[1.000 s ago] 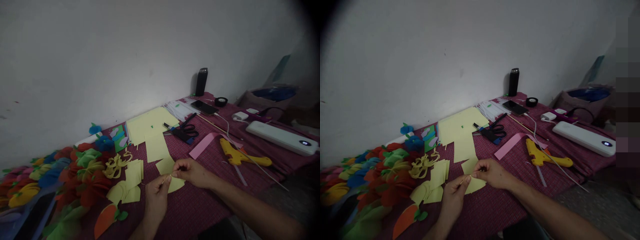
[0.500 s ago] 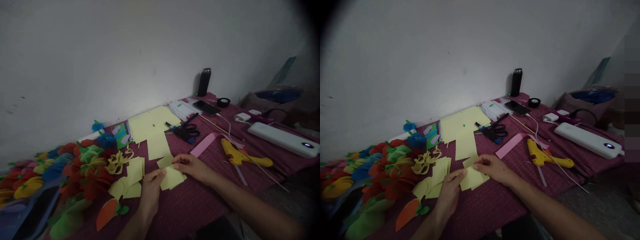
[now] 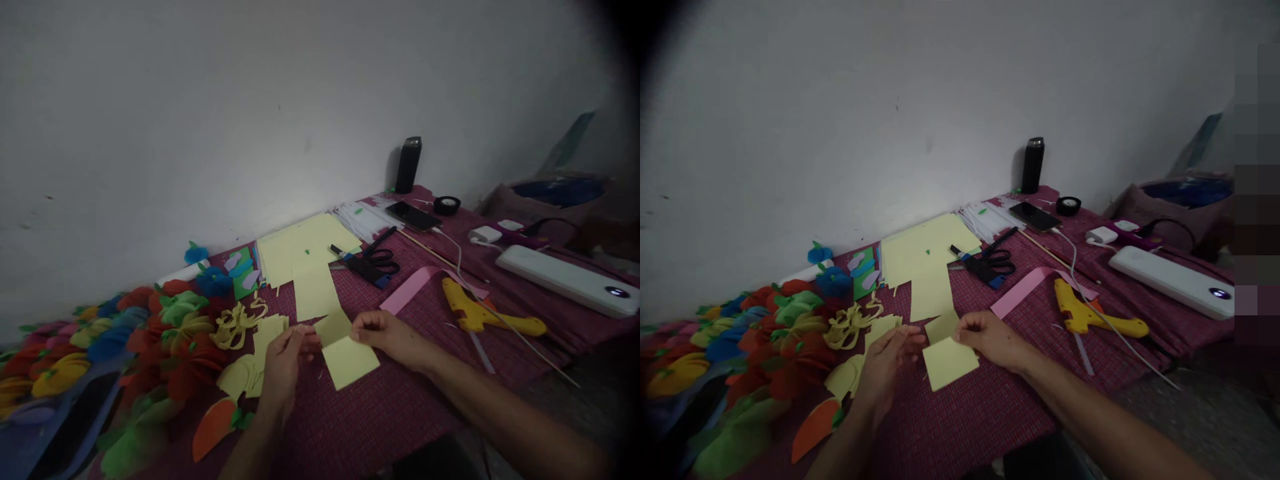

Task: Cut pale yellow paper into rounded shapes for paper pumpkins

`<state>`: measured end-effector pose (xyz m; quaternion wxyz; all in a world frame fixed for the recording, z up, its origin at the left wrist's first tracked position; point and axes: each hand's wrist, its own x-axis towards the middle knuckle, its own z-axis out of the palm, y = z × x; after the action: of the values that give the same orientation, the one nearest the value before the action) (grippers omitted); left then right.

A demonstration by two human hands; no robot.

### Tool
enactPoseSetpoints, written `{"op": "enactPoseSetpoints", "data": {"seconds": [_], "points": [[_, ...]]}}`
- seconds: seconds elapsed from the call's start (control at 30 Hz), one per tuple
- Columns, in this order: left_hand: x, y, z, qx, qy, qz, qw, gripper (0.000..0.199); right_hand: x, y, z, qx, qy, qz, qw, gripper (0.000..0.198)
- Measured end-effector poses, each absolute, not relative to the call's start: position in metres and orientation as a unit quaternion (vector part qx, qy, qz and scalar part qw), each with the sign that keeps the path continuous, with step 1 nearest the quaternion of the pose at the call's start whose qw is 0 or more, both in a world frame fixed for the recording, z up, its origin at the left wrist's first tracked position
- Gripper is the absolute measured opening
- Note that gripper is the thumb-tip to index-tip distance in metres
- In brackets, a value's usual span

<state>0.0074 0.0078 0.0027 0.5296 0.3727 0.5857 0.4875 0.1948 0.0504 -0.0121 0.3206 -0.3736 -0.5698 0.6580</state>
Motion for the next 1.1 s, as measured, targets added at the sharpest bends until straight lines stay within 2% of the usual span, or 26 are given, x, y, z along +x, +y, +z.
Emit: {"op": "enactPoseSetpoints", "data": {"seconds": [0.13,0.23,0.43,0.63,0.73,0.97,1.1], "points": [[0.014,0.002,-0.008,0.487,0.572,0.367,0.548,0.036,0.192,0.046,-0.014,-0.355,-0.605,0.653,0.286,0.02],[0.019,-0.002,-0.016,0.549,0.559,0.331,0.525,0.035,0.192,0.046,-0.015,-0.363,-0.627,0.631,0.278,0.02],[0.021,-0.006,-0.008,0.589,0.527,0.312,0.528,0.036,0.189,0.046,-0.018,-0.354,-0.674,0.598,0.25,0.018],[0.021,-0.006,-0.008,0.616,0.541,0.297,0.489,0.033,0.189,0.045,-0.016,-0.349,-0.702,0.576,0.23,0.02],[0.014,-0.003,-0.007,0.61,0.552,0.305,0.48,0.033,0.196,0.049,-0.016,-0.345,-0.697,0.579,0.244,0.021],[0.005,0.003,0.0,0.57,0.526,0.346,0.527,0.033,0.203,0.058,-0.011,-0.402,-0.635,0.569,0.333,0.027],[0.014,-0.001,-0.004,0.587,0.534,0.334,0.509,0.035,0.193,0.051,-0.013,-0.377,-0.63,0.61,0.297,0.029]]}}
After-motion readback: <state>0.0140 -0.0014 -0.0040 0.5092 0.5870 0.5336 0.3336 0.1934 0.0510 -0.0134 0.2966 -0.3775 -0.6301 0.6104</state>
